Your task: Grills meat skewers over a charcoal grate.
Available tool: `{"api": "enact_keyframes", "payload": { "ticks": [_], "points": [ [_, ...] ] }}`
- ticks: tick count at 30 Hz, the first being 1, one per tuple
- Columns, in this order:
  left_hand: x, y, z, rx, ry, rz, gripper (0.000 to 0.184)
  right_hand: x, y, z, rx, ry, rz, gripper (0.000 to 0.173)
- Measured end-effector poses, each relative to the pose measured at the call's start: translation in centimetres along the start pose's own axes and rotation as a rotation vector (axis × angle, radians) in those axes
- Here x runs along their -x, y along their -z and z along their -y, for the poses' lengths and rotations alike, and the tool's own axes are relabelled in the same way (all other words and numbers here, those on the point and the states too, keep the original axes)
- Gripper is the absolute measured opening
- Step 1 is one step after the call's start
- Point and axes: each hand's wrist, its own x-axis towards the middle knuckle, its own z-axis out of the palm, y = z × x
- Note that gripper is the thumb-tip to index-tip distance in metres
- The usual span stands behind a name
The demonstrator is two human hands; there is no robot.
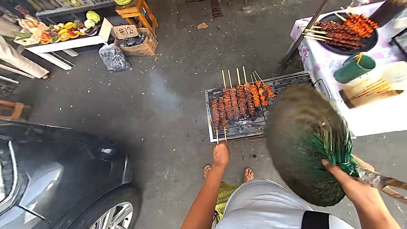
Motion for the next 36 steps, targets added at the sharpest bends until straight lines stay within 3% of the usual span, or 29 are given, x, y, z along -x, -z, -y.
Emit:
{"api": "enact_keyframes", "payload": {
  "ticks": [4, 6, 8, 10, 13, 17, 21, 23, 27, 30, 33, 36],
  "points": [
    [0.1, -0.4, -0.8, 0.014, 0.004, 0.005, 0.034, -0.8, -0.4, 0.2, 0.122, 0.005, -0.095, 0.044],
    [0.2, -0.6, -1.1, 0.031, 0.011, 0.003, 0.033, -1.0, -0.9, 0.3, 0.174, 0.06, -0.061, 0.042],
    [0.0, -0.7, -1.1, 0.025, 0.016, 0.0, 0.035, -1.3, -0.4, 0.1, 0.081, -0.015, 0.003, 0.038],
    [0.0, -0.9, -0.7, 0.015, 0.008, -0.008, 0.037, -1.9, 0.0, -0.2, 0.025, -0.065, -0.057, 0.043],
    [0.3, -1.1, 0.2, 0.074, -0.012, -0.04, 0.039, -2.3, -0.2, 0.3, 0.078, 0.016, -0.115, 0.055],
    [1.0, -0.7, 1.8, 0.191, -0.094, -0.147, 0.044, -2.0, 0.3, 0.2, -0.04, 0.004, 0.047, 0.045],
    [1.2, -0.2, 4.1, 0.235, -0.044, -0.318, 0.037, -2.1, 0.2, 0.3, 0.131, -0.018, -0.144, 0.044],
    [0.9, 0.3, 4.7, 0.22, 0.022, -0.254, 0.039, -1.7, -0.5, 0.9, 0.191, -0.022, -0.132, 0.044],
    [0.3, 0.5, 4.4, 0.236, 0.027, -0.131, 0.033, -1.6, 0.0, 0.5, -0.024, -0.122, -0.061, 0.046],
    [-0.1, -0.4, 4.3, 0.37, -0.024, -0.135, 0.029, -1.5, -0.8, 0.7, 0.038, -0.066, -0.139, 0.043],
    [-0.3, -0.5, 4.1, 0.392, -0.033, -0.126, 0.028, -0.9, -0.7, 0.6, -0.029, -0.051, -0.017, 0.036],
    [-0.2, -0.3, 4.3, 0.343, -0.003, -0.131, 0.03, -0.9, -0.1, -0.2, -0.031, -0.09, -0.073, 0.042]
  ]
}}
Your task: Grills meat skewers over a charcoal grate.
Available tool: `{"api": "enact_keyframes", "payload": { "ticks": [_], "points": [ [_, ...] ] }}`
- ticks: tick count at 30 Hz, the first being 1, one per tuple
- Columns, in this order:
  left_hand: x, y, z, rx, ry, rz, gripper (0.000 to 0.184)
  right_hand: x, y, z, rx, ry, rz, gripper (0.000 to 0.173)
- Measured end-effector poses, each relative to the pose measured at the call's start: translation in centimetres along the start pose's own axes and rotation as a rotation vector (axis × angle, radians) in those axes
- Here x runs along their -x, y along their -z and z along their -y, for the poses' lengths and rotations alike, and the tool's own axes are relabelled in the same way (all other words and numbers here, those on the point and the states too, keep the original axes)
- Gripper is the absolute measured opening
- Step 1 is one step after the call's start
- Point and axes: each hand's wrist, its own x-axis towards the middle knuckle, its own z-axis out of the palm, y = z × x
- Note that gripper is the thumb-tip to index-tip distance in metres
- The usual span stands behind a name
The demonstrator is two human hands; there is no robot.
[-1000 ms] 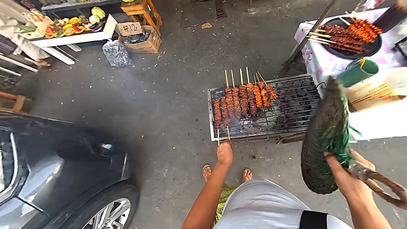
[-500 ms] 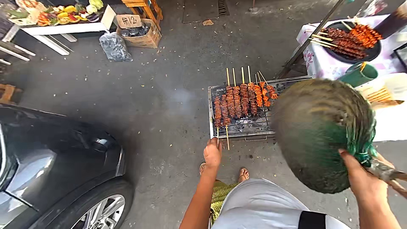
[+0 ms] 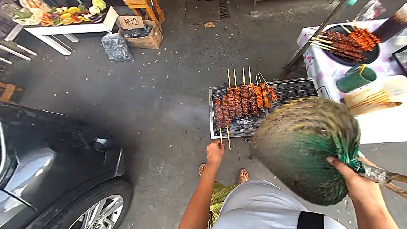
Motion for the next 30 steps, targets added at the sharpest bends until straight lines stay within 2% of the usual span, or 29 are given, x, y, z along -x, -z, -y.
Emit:
{"api": "enact_keyframes", "payload": {
  "ticks": [2, 4, 7, 9, 11, 13, 15, 17, 20, 22, 24, 26, 30],
  "points": [
    [0.3, 0.0, 0.2, 0.006, 0.009, -0.033, 0.034, 0.2, -0.5, 0.2, 0.141, 0.057, -0.089, 0.046],
    [0.7, -0.1, 0.4, 0.012, -0.003, -0.088, 0.037, 0.7, -0.9, 0.6, 0.212, 0.119, -0.041, 0.043],
    [1.0, -0.1, 0.3, -0.012, -0.031, -0.141, 0.037, 0.8, -0.2, 0.0, -0.016, 0.044, 0.089, 0.034],
    [1.1, -0.2, 0.2, -0.052, -0.034, -0.135, 0.038, 0.4, 0.0, -0.7, -0.071, 0.027, -0.014, 0.038],
    [1.3, -0.2, -0.1, -0.073, -0.014, -0.116, 0.041, 0.4, -0.4, -0.3, 0.077, 0.087, -0.103, 0.045],
    [1.3, -0.2, -0.5, -0.083, -0.005, -0.117, 0.041, 0.9, -0.7, 0.2, 0.184, 0.156, -0.025, 0.041],
    [1.3, -0.2, -0.6, -0.091, -0.039, -0.146, 0.037, 1.1, -0.1, -0.2, 0.107, 0.118, 0.107, 0.036],
    [1.4, -0.5, -0.8, -0.098, -0.119, -0.187, 0.03, 0.8, 0.5, -0.4, 0.043, 0.033, 0.057, 0.036],
    [1.9, -0.6, -0.7, -0.102, -0.15, -0.118, 0.032, 0.7, -0.6, -0.1, 0.18, 0.149, -0.081, 0.041],
    [1.5, -1.0, -0.9, -0.1, -0.151, -0.057, 0.039, 1.0, -1.4, 0.0, 0.196, 0.225, -0.033, 0.035],
    [0.9, -2.4, -1.4, -0.083, -0.179, -0.033, 0.039, 1.0, -0.7, -0.4, 0.075, 0.162, 0.061, 0.029],
    [0.5, -2.5, -1.9, -0.08, -0.153, -0.006, 0.034, 0.7, -0.5, -0.6, -0.005, 0.067, 0.048, 0.023],
    [1.1, -1.5, -3.0, -0.093, -0.094, 0.02, 0.03, 0.3, -0.8, -0.9, 0.119, 0.103, -0.069, 0.034]
  ]
}}
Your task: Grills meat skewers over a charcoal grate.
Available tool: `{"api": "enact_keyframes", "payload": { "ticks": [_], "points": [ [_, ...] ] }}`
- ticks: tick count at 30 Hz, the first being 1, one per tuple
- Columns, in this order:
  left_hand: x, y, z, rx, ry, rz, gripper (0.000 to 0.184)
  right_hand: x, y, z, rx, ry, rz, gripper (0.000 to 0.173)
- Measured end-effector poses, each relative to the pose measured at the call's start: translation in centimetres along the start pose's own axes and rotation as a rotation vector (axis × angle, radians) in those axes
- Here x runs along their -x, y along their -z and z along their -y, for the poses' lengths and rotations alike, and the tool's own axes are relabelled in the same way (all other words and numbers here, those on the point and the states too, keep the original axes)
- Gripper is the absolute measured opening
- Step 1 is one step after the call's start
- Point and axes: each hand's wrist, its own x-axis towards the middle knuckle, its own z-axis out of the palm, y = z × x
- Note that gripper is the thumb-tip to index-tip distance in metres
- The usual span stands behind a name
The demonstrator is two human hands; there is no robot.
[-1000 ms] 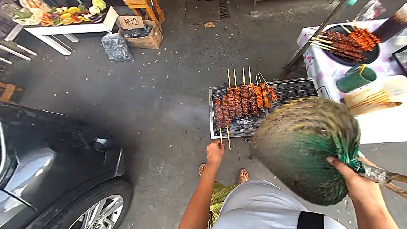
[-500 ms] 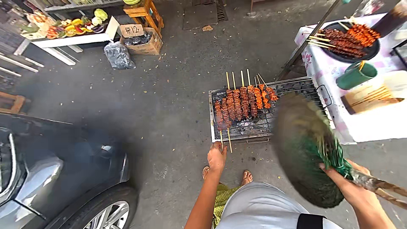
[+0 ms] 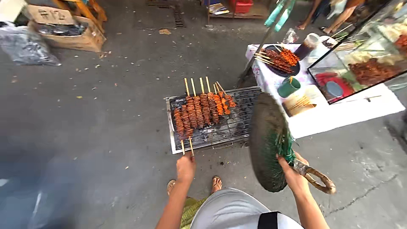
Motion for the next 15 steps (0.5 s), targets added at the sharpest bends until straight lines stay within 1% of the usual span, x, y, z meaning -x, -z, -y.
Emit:
{"api": "enact_keyframes", "payload": {
  "ticks": [1, 3, 5, 8, 9, 11, 12, 13, 15],
  "points": [
    [0.1, 0.2, -0.2, -0.013, 0.003, -0.003, 0.03, 0.0, 0.3, -0.1, 0.002, 0.011, 0.014, 0.035],
    [0.4, 0.6, -0.2, -0.047, 0.012, 0.0, 0.031, 0.0, 1.2, -0.4, -0.044, 0.018, 0.054, 0.028],
    [0.7, 0.6, 0.0, -0.097, 0.041, 0.013, 0.031, -0.1, 1.8, -0.6, -0.085, -0.019, 0.042, 0.026],
    [0.8, -0.2, 0.7, -0.152, 0.086, 0.014, 0.031, 0.0, 1.0, -0.1, 0.024, -0.027, -0.05, 0.044],
    [0.8, -0.4, 0.7, -0.156, 0.094, 0.013, 0.032, 0.0, 0.5, 0.1, 0.05, -0.01, -0.041, 0.045],
    [0.8, -0.5, 0.7, -0.154, 0.088, 0.008, 0.033, 0.3, 0.3, 0.4, -0.037, -0.011, 0.052, 0.037],
    [0.7, -0.5, 0.5, -0.152, 0.078, 0.008, 0.033, 0.3, 0.5, 0.4, -0.122, -0.05, 0.102, 0.032],
    [0.7, -0.5, 0.4, -0.151, 0.067, 0.007, 0.033, 0.2, 0.6, 0.4, -0.198, -0.098, 0.115, 0.031],
    [0.7, -0.5, 0.1, -0.145, 0.041, -0.008, 0.033, -0.3, 0.3, 0.3, -0.218, -0.112, 0.043, 0.033]
  ]
}}
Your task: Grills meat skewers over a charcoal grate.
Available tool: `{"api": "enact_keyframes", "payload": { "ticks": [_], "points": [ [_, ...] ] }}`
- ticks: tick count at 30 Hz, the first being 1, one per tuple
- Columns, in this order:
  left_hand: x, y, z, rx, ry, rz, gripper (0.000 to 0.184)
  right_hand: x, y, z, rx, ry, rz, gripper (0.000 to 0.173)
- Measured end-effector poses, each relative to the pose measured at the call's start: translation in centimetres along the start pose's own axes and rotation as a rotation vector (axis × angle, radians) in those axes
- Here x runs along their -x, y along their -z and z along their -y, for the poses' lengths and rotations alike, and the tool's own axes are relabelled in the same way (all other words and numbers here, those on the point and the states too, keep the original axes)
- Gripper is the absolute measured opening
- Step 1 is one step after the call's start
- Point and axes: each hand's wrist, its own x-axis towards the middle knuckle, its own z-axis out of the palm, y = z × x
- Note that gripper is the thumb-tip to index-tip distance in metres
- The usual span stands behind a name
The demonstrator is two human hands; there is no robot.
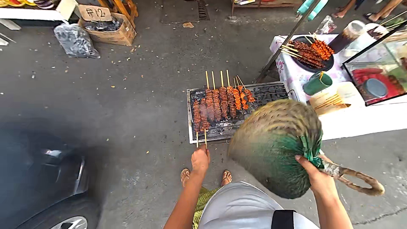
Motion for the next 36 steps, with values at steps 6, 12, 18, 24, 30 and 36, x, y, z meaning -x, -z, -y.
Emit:
{"api": "enact_keyframes", "payload": {
  "ticks": [6, 12, 18, 24, 30, 36],
  "points": [
    [-0.1, -0.2, -0.4, -0.044, 0.021, 0.035, 0.036, -0.1, -0.2, 0.0, 0.123, 0.082, 0.034, 0.036],
    [0.2, -0.5, -0.3, -0.035, 0.012, 0.056, 0.035, 0.0, -0.5, 0.0, 0.217, 0.115, -0.068, 0.05],
    [0.2, -0.6, 0.6, 0.045, 0.007, 0.035, 0.04, -0.3, 0.3, -0.3, 0.071, -0.002, -0.012, 0.04],
    [0.5, 0.3, 2.9, 0.157, -0.041, -0.196, 0.037, 0.1, 0.4, -0.6, 0.089, 0.062, 0.044, 0.036],
    [-0.4, 1.5, 3.5, 0.154, 0.076, -0.093, 0.039, 0.2, -0.7, -0.4, 0.176, 0.079, -0.048, 0.041],
    [-0.8, 1.9, 2.9, 0.186, 0.058, -0.056, 0.029, 0.5, 0.0, -0.3, 0.001, -0.018, 0.022, 0.036]
  ]
}}
